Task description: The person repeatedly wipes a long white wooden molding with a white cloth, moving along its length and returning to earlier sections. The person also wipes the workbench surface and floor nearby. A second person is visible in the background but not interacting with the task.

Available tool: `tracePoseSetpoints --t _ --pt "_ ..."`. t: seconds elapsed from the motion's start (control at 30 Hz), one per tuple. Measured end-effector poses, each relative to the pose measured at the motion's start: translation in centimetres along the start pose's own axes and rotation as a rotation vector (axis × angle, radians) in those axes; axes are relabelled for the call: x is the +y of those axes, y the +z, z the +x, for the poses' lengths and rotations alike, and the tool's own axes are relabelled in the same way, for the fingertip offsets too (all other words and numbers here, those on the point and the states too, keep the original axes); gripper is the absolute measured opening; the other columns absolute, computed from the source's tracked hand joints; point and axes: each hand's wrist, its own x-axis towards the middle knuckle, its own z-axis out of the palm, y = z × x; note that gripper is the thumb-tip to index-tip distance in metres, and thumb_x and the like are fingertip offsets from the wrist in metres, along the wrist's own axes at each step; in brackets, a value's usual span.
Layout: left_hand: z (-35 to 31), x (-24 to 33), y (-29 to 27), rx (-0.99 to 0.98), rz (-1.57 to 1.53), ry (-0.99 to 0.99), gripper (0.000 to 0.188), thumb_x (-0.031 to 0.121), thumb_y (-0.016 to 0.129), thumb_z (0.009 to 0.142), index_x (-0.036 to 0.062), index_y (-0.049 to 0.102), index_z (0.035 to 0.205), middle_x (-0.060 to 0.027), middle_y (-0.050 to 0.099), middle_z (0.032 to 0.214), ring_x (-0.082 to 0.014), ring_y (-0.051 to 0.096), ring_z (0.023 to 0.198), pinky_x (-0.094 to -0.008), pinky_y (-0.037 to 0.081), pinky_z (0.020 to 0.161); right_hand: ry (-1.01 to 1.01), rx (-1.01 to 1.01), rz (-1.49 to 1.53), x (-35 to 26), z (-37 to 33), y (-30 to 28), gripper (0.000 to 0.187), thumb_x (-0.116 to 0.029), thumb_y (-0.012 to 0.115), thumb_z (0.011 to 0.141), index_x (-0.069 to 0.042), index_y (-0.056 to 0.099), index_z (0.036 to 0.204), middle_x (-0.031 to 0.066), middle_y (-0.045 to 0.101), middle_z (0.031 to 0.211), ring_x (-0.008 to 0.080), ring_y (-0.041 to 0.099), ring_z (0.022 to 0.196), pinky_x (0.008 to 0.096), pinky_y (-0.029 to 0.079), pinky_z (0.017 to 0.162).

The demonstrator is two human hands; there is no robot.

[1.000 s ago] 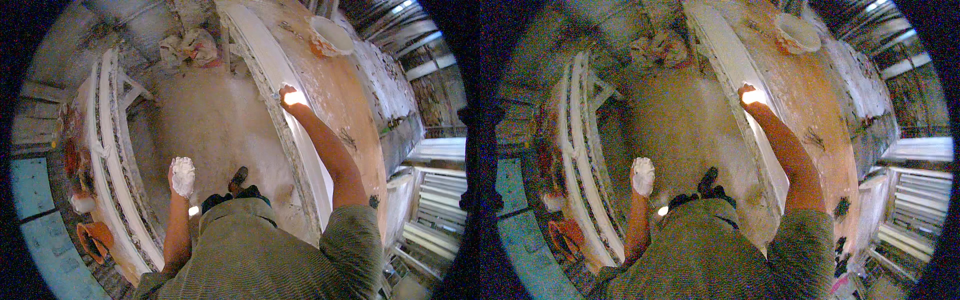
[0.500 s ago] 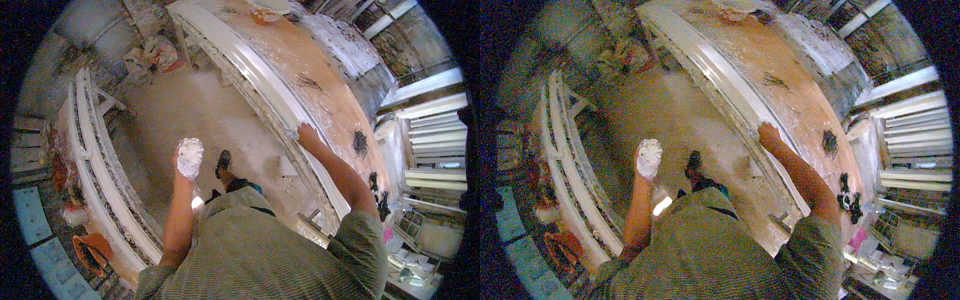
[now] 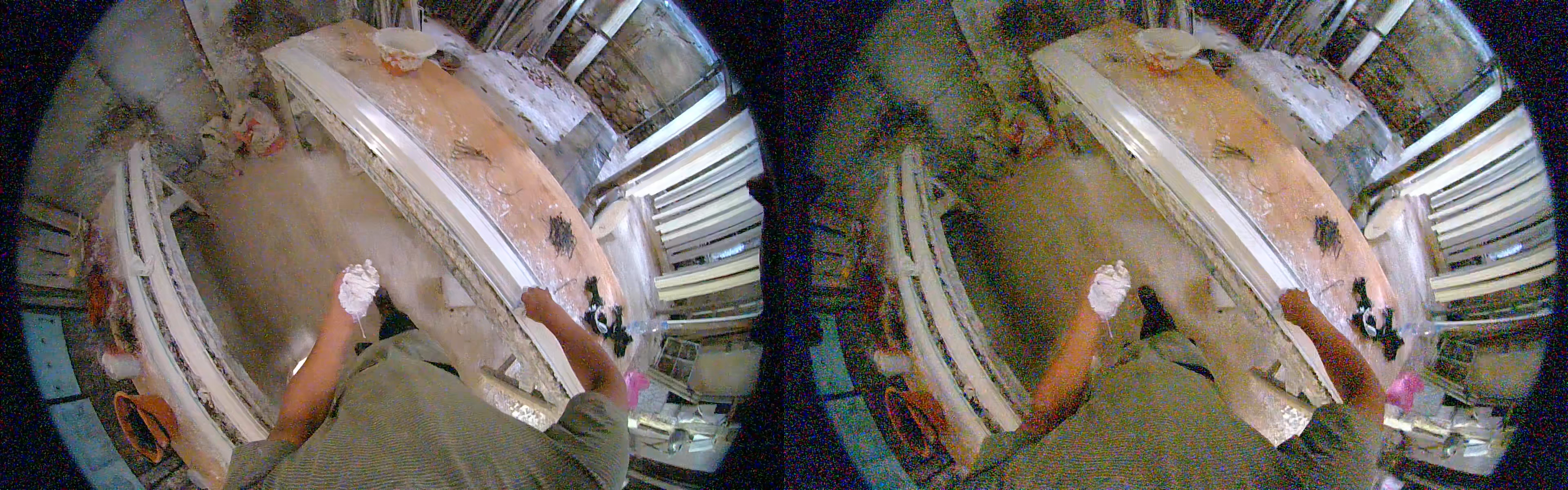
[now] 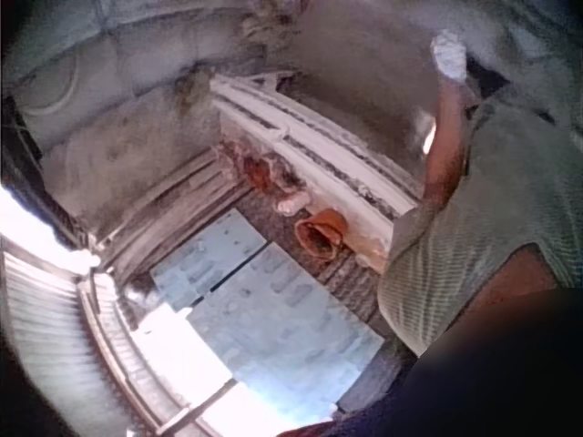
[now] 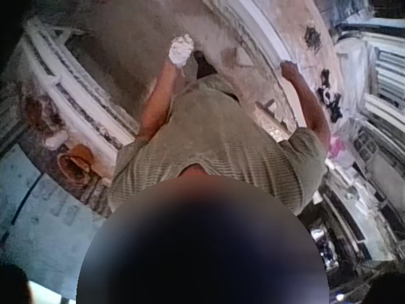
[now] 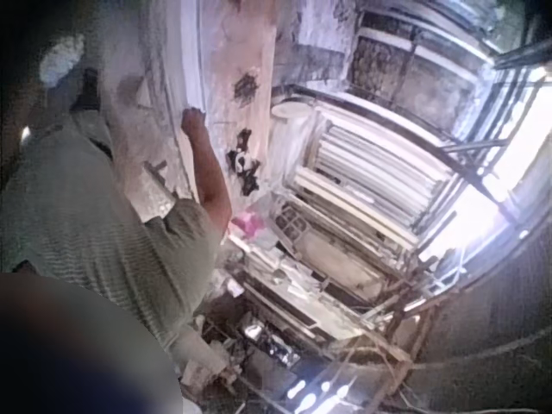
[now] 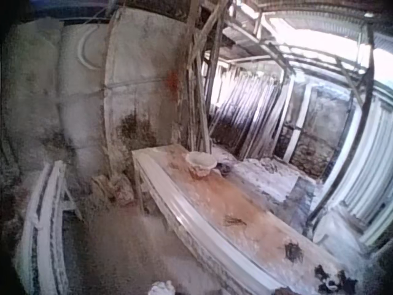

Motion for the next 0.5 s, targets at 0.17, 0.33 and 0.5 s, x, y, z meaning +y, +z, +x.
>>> tracePoseSetpoints --t 0.17,0.33,0.5 --pt "5.4 2.2 1.7 0.288 2.306 0.386 0.021 0.013 0.041 0.079 0.0027 0.056 0.089 -0.0122 0.06 0.083 -0.0235 0.058 0.072 -0.0358 0.047 0.069 -0.053 0.33 0.191 -4.2 5.7 -8.8 0.023 -0.014 0.058 0.064 -0.004 0.057 0.084 0.0187 0.056 0.088 0.0367 0.054 0.089 0.0498 0.045 0.075" --pt "13.1 3.1 2.6 0.246 2.648 1.081 0.026 0.017 0.032 0.086 0.0032 0.05 0.098 -0.0107 0.056 0.094 -0.0213 0.055 0.085 -0.0332 0.047 0.077 -0.253 0.347 0.237 -10.1 14.3 -15.4 0.031 -0.013 0.057 0.069 -0.007 0.053 0.099 0.02 0.051 0.102 0.0352 0.051 0.096 0.0473 0.043 0.077" --pt "17.3 -1.5 4.0 -0.031 2.79 0.698 0.033 0.02 0.035 0.084 -0.0025 0.055 0.098 -0.0156 0.06 0.092 -0.0254 0.059 0.084 -0.0365 0.049 0.077 -0.601 0.422 0.063 -14.7 24.2 -17.7 0.057 -0.006 0.05 0.07 -0.02 0.04 0.124 0.0106 0.038 0.126 0.0324 0.039 0.113 0.0499 0.03 0.092"
